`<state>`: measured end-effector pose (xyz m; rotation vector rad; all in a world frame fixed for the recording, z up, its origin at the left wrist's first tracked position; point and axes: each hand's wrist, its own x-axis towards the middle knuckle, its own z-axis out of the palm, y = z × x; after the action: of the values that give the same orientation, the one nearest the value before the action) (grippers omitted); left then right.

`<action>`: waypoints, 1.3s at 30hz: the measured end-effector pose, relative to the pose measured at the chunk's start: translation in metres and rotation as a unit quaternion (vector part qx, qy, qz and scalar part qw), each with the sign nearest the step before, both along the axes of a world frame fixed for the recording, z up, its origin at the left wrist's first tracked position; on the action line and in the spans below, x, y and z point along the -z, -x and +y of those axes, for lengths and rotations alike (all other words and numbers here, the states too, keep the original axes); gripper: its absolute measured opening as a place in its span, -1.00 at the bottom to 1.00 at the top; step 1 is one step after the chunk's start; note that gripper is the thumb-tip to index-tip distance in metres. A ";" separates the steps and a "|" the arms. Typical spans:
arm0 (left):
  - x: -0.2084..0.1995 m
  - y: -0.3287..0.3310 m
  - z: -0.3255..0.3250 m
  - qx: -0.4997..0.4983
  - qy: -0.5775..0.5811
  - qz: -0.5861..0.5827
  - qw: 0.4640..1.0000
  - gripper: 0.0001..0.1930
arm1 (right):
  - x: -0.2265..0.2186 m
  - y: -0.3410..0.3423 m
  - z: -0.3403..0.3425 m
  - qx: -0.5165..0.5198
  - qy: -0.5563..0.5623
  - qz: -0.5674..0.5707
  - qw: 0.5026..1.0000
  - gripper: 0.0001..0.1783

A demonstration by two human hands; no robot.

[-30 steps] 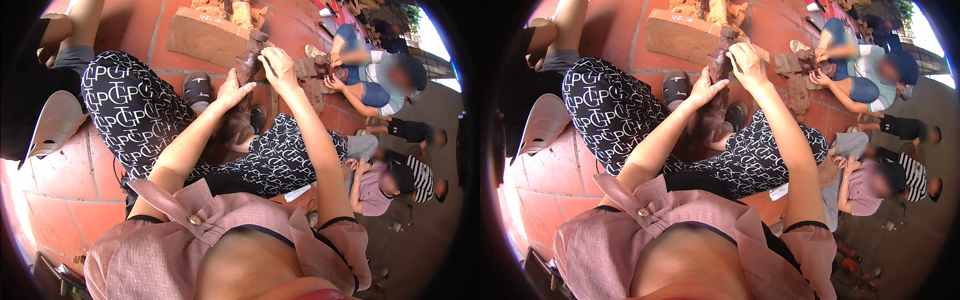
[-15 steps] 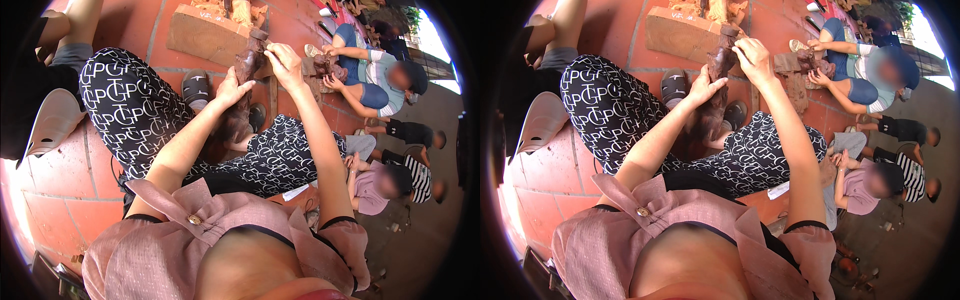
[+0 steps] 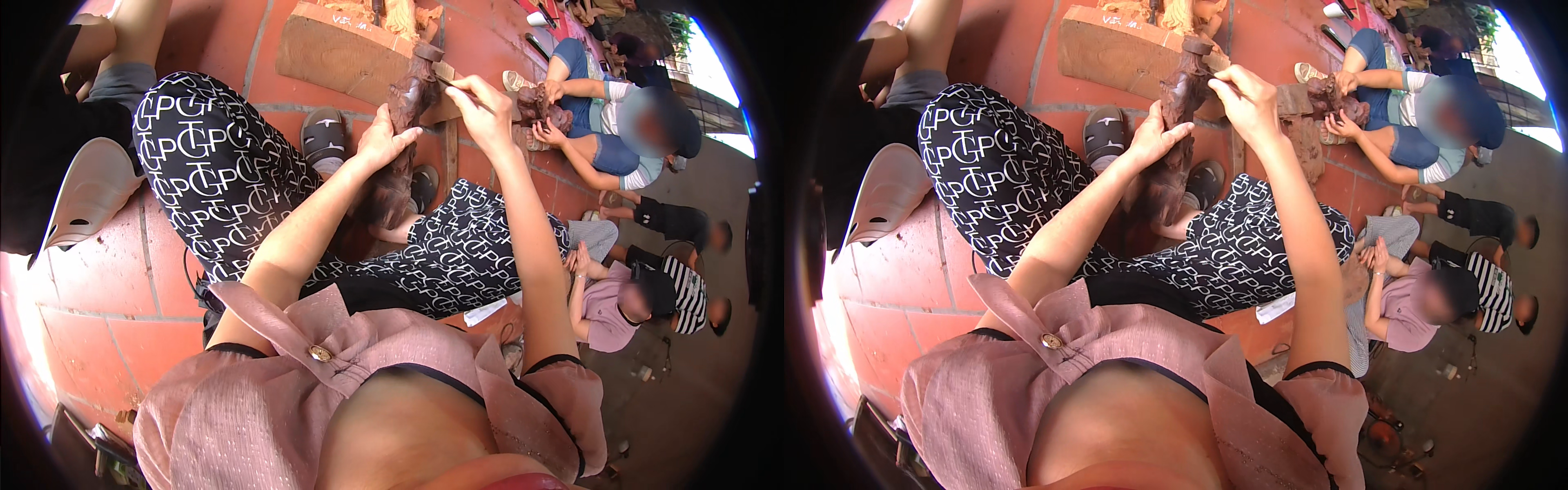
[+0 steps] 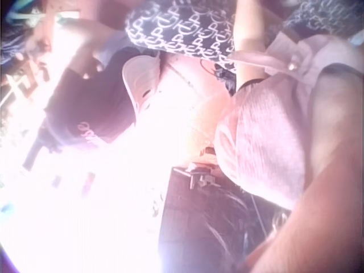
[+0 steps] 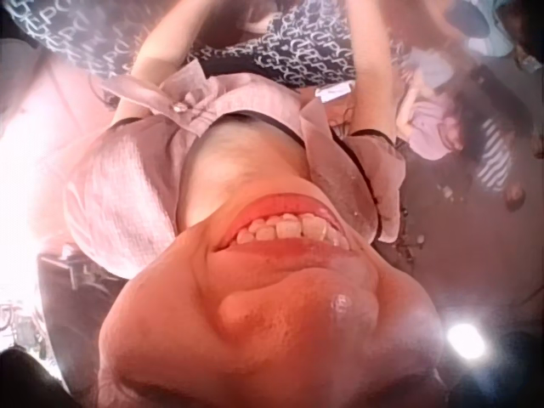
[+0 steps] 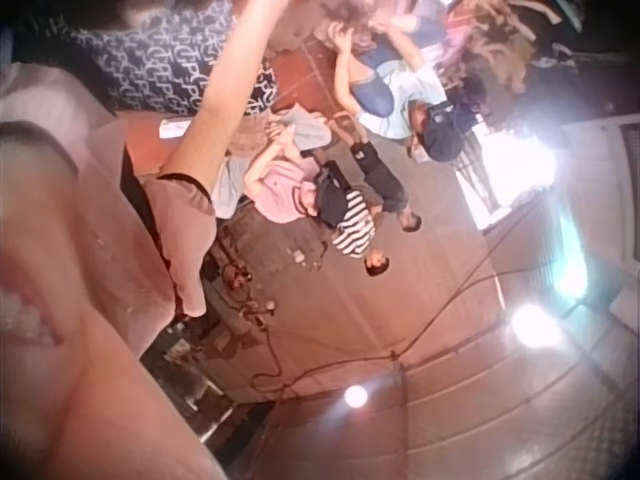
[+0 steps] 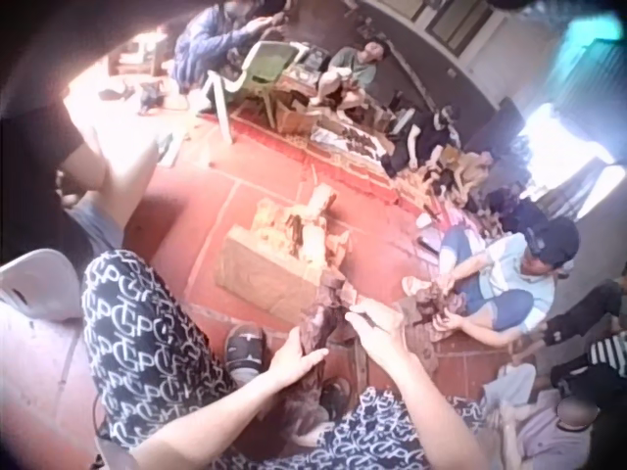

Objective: The person sits on the floor and uses a small knife to carve details into a dark wooden figurine. They rotate the object frequently to access different sides and refine the surface texture.

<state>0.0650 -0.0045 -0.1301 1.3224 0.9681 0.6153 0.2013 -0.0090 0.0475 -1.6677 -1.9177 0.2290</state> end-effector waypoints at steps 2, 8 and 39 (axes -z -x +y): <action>0.000 0.001 -0.002 -0.002 0.003 -0.005 1.000 -0.10 | -0.002 0.000 -0.012 0.054 -0.041 0.054 0.996 -0.92; -0.007 0.002 0.000 -0.007 0.013 0.019 1.000 -0.06 | 0.008 0.018 -0.028 0.062 -0.014 0.076 0.995 -0.92; -0.004 0.003 0.001 0.005 0.009 0.018 1.000 0.01 | 0.024 0.034 -0.010 0.029 -0.074 -0.027 0.996 -0.90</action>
<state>0.0620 -0.0031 -0.1259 1.3245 0.9939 0.5761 0.1669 -0.0193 0.0233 -1.6424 -1.8748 0.0174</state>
